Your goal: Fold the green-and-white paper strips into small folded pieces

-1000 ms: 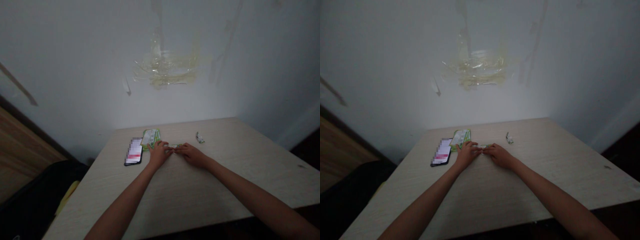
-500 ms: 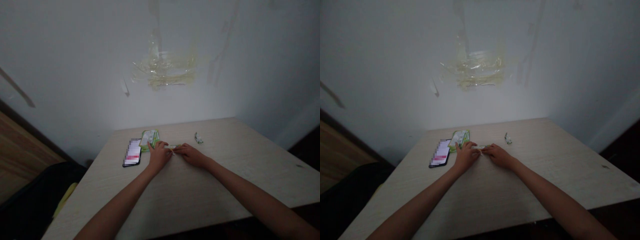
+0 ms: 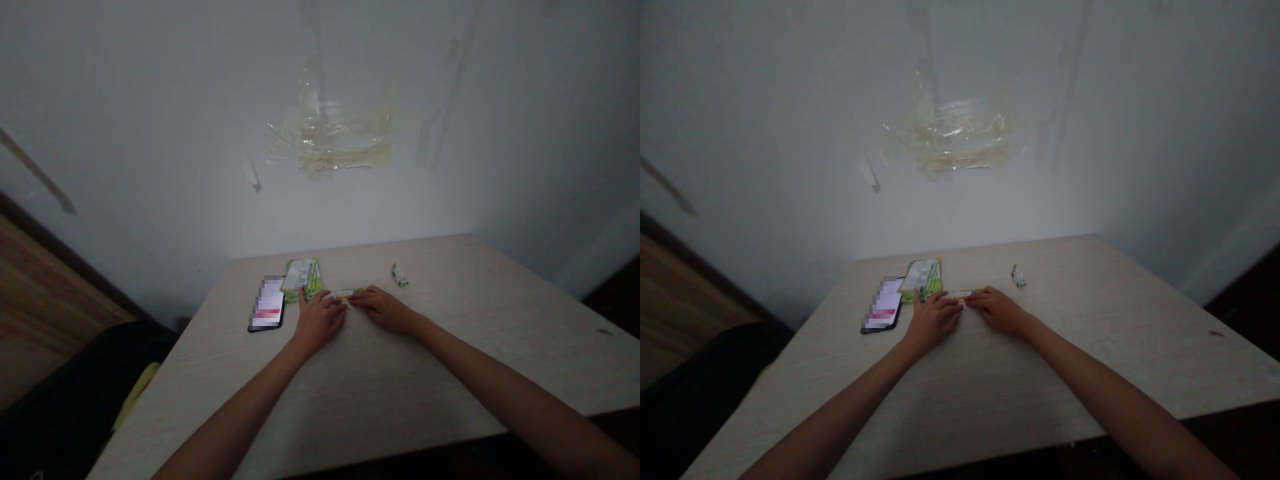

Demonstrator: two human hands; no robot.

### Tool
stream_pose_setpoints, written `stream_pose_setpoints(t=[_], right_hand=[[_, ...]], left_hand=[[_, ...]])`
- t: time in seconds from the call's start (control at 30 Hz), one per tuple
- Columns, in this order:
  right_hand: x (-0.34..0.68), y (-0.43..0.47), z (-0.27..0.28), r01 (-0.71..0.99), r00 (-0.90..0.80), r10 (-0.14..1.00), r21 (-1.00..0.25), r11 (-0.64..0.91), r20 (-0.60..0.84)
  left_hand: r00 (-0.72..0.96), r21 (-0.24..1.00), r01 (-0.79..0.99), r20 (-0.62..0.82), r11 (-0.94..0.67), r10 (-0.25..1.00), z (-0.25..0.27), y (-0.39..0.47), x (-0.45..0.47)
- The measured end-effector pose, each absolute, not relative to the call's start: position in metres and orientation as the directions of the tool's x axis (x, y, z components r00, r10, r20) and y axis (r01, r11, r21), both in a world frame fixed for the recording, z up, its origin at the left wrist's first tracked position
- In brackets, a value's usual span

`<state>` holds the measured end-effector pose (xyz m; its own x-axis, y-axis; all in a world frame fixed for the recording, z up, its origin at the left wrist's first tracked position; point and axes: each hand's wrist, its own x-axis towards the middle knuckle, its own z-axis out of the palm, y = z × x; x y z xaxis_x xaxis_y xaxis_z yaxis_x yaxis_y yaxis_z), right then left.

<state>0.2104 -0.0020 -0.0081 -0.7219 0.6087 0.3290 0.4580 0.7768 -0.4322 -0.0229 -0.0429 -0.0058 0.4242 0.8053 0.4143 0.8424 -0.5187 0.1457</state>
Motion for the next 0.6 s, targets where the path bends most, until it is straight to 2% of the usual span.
stream_pose_setpoints(t=[0.27, 0.6], right_hand=[[0.2098, -0.0019, -0.0086, 0.455, -0.716, 0.607, -0.429, 0.780, 0.345], [0.2100, -0.0015, -0.0084, 0.458, -0.718, 0.613, -0.439, 0.773, 0.330]], left_hand=[[0.453, 0.111, 0.842, 0.387, -0.528, 0.803, -0.0026, -0.0492, -0.0233], [0.458, 0.146, 0.834, 0.356, -0.532, 0.815, -0.0039, -0.0513, -0.0279]])
